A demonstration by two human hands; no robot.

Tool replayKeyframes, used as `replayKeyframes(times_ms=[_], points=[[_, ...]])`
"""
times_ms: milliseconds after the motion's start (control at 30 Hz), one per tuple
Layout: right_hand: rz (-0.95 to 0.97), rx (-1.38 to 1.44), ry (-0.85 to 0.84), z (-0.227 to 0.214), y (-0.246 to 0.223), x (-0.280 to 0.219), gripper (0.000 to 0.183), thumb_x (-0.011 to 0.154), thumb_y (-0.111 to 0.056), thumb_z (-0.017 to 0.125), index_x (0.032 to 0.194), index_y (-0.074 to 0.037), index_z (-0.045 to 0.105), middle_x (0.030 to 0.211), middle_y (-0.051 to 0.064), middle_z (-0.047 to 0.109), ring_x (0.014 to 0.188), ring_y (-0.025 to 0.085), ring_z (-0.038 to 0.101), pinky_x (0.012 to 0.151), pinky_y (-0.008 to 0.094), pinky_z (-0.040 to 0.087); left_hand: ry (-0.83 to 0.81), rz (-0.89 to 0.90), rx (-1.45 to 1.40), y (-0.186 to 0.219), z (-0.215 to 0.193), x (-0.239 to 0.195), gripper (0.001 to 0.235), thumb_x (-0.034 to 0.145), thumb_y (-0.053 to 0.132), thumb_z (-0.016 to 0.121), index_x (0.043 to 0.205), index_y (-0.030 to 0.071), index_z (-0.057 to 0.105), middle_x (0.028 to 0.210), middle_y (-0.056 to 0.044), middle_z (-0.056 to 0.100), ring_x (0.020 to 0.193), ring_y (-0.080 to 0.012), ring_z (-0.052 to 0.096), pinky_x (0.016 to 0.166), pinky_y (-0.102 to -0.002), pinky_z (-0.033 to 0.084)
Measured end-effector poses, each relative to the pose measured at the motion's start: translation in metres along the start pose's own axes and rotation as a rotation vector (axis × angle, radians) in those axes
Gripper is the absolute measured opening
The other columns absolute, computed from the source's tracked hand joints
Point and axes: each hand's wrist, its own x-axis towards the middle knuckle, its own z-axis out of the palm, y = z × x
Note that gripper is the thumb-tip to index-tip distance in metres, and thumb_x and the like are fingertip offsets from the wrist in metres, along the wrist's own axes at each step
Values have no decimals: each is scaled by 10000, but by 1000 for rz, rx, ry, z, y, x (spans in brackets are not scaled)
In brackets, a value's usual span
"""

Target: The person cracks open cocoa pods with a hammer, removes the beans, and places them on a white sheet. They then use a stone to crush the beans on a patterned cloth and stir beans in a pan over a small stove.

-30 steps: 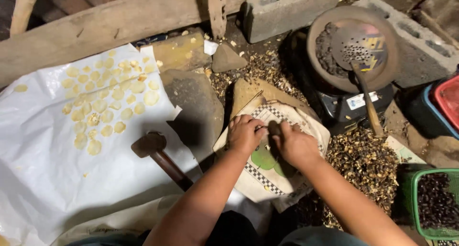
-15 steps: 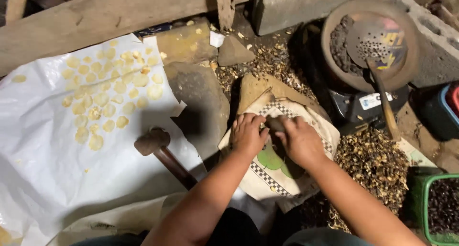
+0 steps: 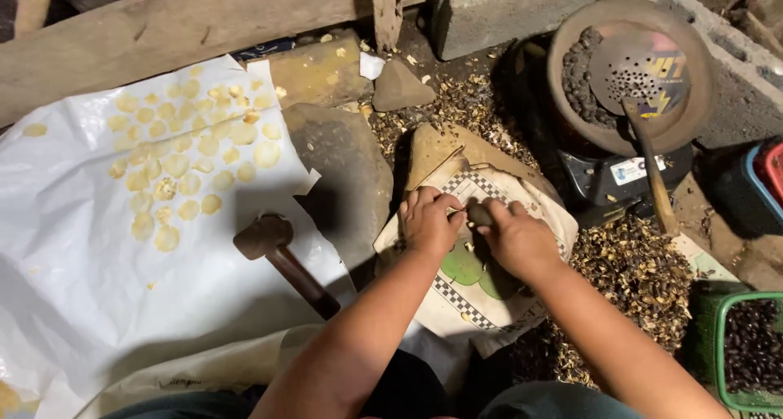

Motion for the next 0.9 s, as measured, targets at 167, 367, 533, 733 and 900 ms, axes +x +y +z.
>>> replayKeyframes(times_ms=[167, 367, 533, 733, 900], points=[[-23, 110, 149, -19, -17, 3, 538, 986, -441, 547, 1476, -268, 407, 1187, 201, 611, 1011, 503, 702, 915, 580, 557, 75, 60, -2, -14, 3, -7, 325, 787, 377, 754, 1067, 268, 630, 1129, 9, 568, 1140, -244, 529, 989, -433, 395], [-202, 22, 259, -17, -25, 15, 480, 976, -438, 572, 1405, -241, 484, 1160, 182, 611, 1038, 491, 690, 957, 575, 518, 128, 76, -17, -19, -1, -8, 267, 798, 278, 669, 1059, 224, 642, 1109, -13, 578, 1098, -266, 542, 944, -431, 424], [88, 371, -3, 2, -4, 38, 522, 989, -454, 557, 1428, -198, 435, 1200, 275, 651, 1153, 535, 641, 1027, 644, 473, 109, 116, -29, -24, 5, -14, 263, 807, 272, 656, 1069, 261, 676, 1111, 19, 576, 1112, -237, 529, 952, -421, 414], [-84, -142, 121, -16, -28, 11, 416, 979, -434, 504, 1353, -253, 478, 1179, 137, 666, 1013, 380, 741, 931, 524, 540, 174, 38, -58, -19, 5, -7, 184, 796, 275, 698, 973, 227, 680, 1107, -20, 572, 1061, -280, 560, 932, -423, 447], [-11, 29, 65, -4, -15, 1, 483, 989, -449, 525, 1423, -255, 442, 1233, 181, 627, 1098, 437, 708, 969, 546, 521, 69, -3, -42, -5, -11, 8, 150, 800, 338, 753, 935, 294, 705, 1141, 28, 569, 1123, -256, 538, 948, -411, 435]])
